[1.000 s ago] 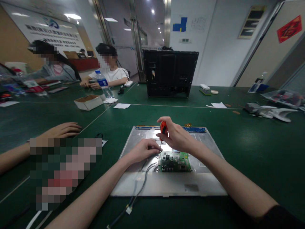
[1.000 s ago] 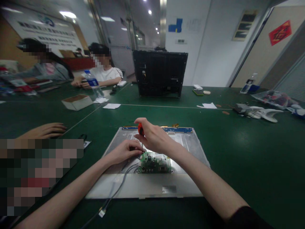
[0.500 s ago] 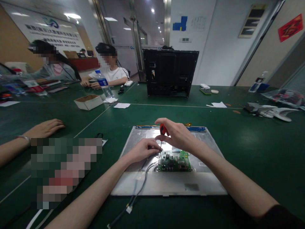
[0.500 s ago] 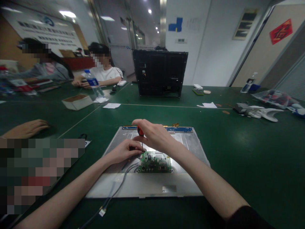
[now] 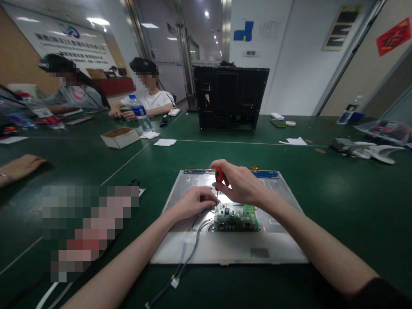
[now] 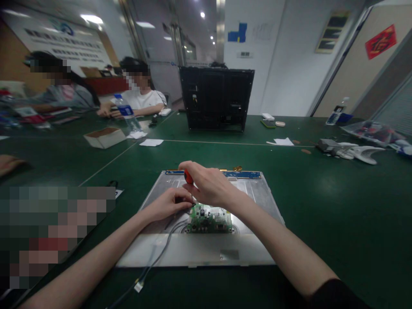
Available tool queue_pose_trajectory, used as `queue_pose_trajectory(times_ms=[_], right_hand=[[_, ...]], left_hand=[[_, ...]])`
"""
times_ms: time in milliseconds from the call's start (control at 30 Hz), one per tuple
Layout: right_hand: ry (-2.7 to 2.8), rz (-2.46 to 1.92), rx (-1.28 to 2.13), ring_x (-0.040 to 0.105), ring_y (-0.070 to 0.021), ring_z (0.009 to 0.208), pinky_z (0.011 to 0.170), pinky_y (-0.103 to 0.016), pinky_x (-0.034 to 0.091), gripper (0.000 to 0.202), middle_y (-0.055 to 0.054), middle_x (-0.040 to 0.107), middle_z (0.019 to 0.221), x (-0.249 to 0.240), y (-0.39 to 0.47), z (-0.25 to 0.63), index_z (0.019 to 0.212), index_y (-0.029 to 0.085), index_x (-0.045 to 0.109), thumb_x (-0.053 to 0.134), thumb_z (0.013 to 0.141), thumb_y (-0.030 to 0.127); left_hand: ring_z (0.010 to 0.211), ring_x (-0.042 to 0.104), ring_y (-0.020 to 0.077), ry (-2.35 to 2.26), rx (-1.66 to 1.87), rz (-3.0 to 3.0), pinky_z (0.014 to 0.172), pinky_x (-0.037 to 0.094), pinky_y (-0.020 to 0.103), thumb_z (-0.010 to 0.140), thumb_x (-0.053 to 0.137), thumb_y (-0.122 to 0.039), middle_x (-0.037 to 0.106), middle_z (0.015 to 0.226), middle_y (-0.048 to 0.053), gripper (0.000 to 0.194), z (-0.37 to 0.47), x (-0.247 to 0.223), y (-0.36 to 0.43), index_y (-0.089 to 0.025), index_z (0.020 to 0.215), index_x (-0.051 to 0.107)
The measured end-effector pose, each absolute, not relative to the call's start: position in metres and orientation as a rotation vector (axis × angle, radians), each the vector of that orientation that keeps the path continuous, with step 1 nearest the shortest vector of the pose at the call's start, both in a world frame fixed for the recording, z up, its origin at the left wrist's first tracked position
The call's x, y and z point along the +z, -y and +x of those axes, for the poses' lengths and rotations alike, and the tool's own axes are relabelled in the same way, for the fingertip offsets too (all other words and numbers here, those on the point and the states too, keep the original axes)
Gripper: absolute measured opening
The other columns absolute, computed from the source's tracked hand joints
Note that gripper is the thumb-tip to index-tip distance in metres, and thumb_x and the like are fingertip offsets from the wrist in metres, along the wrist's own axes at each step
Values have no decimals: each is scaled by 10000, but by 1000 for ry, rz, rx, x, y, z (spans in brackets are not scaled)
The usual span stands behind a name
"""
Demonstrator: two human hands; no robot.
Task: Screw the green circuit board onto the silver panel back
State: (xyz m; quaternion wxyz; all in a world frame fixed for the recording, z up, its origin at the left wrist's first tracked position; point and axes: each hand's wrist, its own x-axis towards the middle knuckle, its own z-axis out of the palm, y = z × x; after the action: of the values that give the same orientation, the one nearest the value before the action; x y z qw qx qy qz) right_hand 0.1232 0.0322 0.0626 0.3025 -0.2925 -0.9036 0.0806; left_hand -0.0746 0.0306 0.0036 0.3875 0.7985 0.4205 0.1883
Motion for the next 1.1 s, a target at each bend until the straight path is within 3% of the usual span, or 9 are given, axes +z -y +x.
queue_pose_trajectory(times_ms=[433, 867, 1100], right_hand=[[2437, -818, 110, 516, -118, 645, 539, -244, 337, 337, -16, 602, 866, 65, -32, 124, 1167, 175, 387, 522, 872, 267], [2502, -797, 163, 506, -115, 636, 527, -240, 339, 448, -33, 614, 895, 76, -25, 126, 1257, 145, 340, 495, 837, 162], [2481, -851, 105, 549, -147, 684, 555, -260, 354, 461, -37, 625, 894, 71, -29, 126, 1265, 162, 340, 524, 846, 213]], left_hand=[[870, 615, 186, -990, 449, 2064, 803, 461, 302, 837, 572, -226, 706, 913, 39, 183, -79, 0, -34, -199, 914, 735], [784, 609, 172, -997, 497, 2056, 740, 464, 292, 813, 585, -189, 685, 856, 27, 139, -76, 2, -32, -187, 847, 720], [799, 612, 172, -984, 503, 2062, 746, 467, 291, 814, 582, -197, 683, 858, 31, 137, -77, 3, -32, -179, 845, 715]])
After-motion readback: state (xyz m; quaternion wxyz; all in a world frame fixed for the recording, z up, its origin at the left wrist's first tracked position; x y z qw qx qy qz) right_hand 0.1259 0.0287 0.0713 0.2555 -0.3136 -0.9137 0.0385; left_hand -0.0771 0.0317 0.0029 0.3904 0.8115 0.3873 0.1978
